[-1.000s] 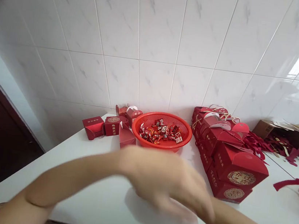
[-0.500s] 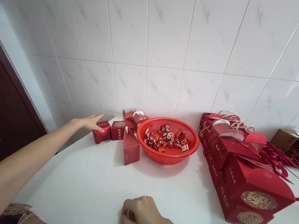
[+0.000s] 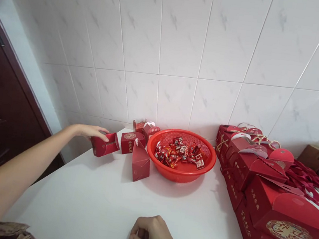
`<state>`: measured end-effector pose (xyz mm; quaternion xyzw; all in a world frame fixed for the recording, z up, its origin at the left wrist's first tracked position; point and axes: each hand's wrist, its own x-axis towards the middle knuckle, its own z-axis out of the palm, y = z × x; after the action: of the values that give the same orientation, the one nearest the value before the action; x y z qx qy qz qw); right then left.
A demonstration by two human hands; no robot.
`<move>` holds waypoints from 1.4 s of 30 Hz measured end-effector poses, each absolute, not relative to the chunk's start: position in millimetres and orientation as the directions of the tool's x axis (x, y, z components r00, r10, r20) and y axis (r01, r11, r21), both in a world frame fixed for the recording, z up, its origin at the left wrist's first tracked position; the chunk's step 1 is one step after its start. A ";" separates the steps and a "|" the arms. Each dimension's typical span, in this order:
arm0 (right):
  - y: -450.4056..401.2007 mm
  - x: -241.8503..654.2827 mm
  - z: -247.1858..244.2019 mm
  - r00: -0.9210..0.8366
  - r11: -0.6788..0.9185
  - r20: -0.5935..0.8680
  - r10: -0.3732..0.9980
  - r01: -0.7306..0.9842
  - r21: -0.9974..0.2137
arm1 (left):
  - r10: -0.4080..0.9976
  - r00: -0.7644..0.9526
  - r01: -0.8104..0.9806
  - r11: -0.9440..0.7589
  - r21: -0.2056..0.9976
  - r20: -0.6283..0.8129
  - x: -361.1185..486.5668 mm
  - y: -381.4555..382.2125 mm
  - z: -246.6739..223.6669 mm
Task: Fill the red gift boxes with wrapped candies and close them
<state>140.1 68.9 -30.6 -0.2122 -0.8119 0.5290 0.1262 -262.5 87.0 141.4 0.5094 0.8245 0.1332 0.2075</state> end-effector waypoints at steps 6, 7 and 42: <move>82.8 146.4 -10.8 -0.820 0.252 0.122 0.559 0.028 -0.967 | 0.886 0.170 0.670 0.216 0.710 -0.430 -209.5 64.7 197.6; 86.5 148.6 -6.4 -0.792 0.236 0.152 0.591 -0.010 -0.972 | 0.860 0.265 0.628 0.189 0.755 -0.436 -193.3 67.0 197.9; 103.2 186.3 24.0 -0.636 0.898 0.685 0.355 0.029 -0.438 | 0.928 0.372 0.763 -0.292 0.577 -0.022 -20.6 72.9 118.5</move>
<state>186.3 103.2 24.0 -0.1087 -0.8827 0.1976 0.4123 -20.6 72.9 118.5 0.7874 0.5368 0.1610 0.2569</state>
